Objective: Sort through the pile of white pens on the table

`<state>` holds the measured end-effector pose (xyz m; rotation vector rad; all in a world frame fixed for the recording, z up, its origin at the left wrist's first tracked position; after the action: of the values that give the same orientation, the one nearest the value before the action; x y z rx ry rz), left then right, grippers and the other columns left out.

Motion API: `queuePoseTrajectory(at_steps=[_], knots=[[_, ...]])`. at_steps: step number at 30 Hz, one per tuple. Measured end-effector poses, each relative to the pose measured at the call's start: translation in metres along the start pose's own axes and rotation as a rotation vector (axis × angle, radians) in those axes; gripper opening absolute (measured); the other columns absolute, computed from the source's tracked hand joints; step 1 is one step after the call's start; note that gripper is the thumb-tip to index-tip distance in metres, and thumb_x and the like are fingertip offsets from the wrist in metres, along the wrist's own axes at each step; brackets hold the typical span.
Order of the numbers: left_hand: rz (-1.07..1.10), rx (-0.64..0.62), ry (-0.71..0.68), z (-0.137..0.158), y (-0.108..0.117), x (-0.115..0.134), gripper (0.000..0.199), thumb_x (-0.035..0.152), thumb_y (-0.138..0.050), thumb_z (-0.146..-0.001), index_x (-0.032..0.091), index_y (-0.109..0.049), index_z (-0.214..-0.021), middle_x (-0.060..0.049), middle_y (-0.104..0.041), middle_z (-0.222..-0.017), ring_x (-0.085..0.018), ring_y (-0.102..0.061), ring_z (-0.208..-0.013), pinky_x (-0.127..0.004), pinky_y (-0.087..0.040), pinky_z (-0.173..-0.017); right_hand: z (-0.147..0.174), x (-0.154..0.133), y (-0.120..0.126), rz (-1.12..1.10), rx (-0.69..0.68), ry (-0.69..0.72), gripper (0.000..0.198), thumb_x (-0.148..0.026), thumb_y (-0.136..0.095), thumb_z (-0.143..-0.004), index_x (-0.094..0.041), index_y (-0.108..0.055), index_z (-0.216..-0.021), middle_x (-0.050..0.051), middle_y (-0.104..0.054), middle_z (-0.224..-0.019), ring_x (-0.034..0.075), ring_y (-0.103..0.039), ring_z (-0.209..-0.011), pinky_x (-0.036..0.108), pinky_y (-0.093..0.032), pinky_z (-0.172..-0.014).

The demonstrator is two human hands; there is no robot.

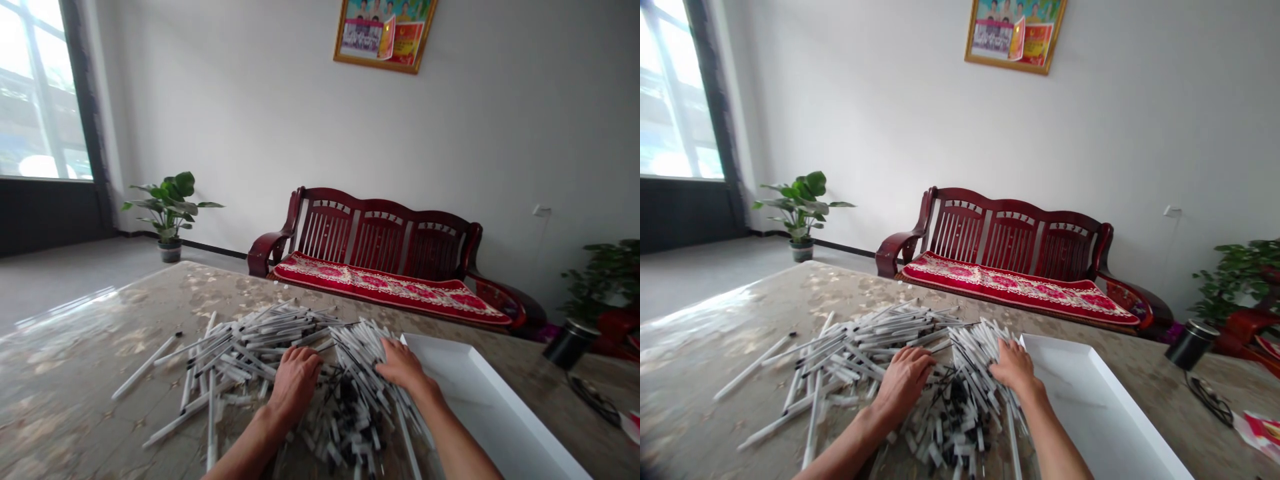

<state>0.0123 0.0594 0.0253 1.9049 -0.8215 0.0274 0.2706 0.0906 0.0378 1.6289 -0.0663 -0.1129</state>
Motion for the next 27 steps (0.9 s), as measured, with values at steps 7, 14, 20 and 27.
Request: queuePoseTrajectory(at_steps=[7, 14, 20, 27], knots=[[-0.009, -0.024, 0.009, -0.002, -0.002, -0.003, 0.018, 0.018, -0.055, -0.093, 0.023, -0.072, -0.091, -0.004, -0.075, -0.099, -0.023, -0.066, -0.097, -0.04, -0.044, -0.096, 0.017, 0.0, -0.006, 0.037, 0.011, -0.04, 0.057, -0.005, -0.051, -0.074, -0.018, -0.059, -0.129, 0.017, -0.06, -0.125, 0.031, -0.059, -0.115, 0.037, -0.046, -0.087], [-0.009, -0.035, 0.02, -0.001, -0.002, -0.003, 0.017, 0.017, -0.057, -0.092, 0.023, -0.073, -0.091, -0.004, -0.075, -0.1, -0.023, -0.066, -0.097, -0.041, -0.044, -0.097, 0.026, 0.009, 0.012, -0.019, 0.051, 0.025, 0.063, 0.006, -0.041, -0.075, -0.023, -0.058, -0.128, 0.01, -0.06, -0.125, 0.02, -0.062, -0.112, 0.025, -0.045, -0.085], [-0.009, -0.045, 0.022, -0.001, -0.006, -0.004, 0.018, 0.018, -0.056, -0.093, 0.023, -0.073, -0.092, -0.004, -0.075, -0.101, -0.023, -0.066, -0.099, -0.04, -0.044, -0.098, 0.021, 0.006, 0.027, -0.175, 0.094, 0.22, 0.075, 0.008, -0.041, -0.066, -0.024, -0.058, -0.131, 0.006, -0.062, -0.126, 0.019, -0.061, -0.117, 0.026, -0.045, -0.095], [-0.017, -0.059, 0.013, 0.0, -0.006, -0.003, 0.017, 0.019, -0.056, -0.093, 0.023, -0.073, -0.092, -0.004, -0.075, -0.102, -0.024, -0.066, -0.1, -0.041, -0.044, -0.098, 0.007, 0.031, 0.014, -0.54, 0.134, 0.374, 0.082, -0.013, -0.063, -0.062, -0.02, -0.05, -0.143, 0.01, -0.055, -0.143, 0.026, -0.053, -0.13, 0.04, -0.039, -0.111]])
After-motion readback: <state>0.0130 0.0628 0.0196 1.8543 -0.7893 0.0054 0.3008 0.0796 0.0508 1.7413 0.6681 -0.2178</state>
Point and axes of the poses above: each hand's wrist, its own z-axis away from the middle knuckle, its own y-axis out of the back of the hand, x = y × z, the point moved 5 cm from there along -z, towards the middle knuckle
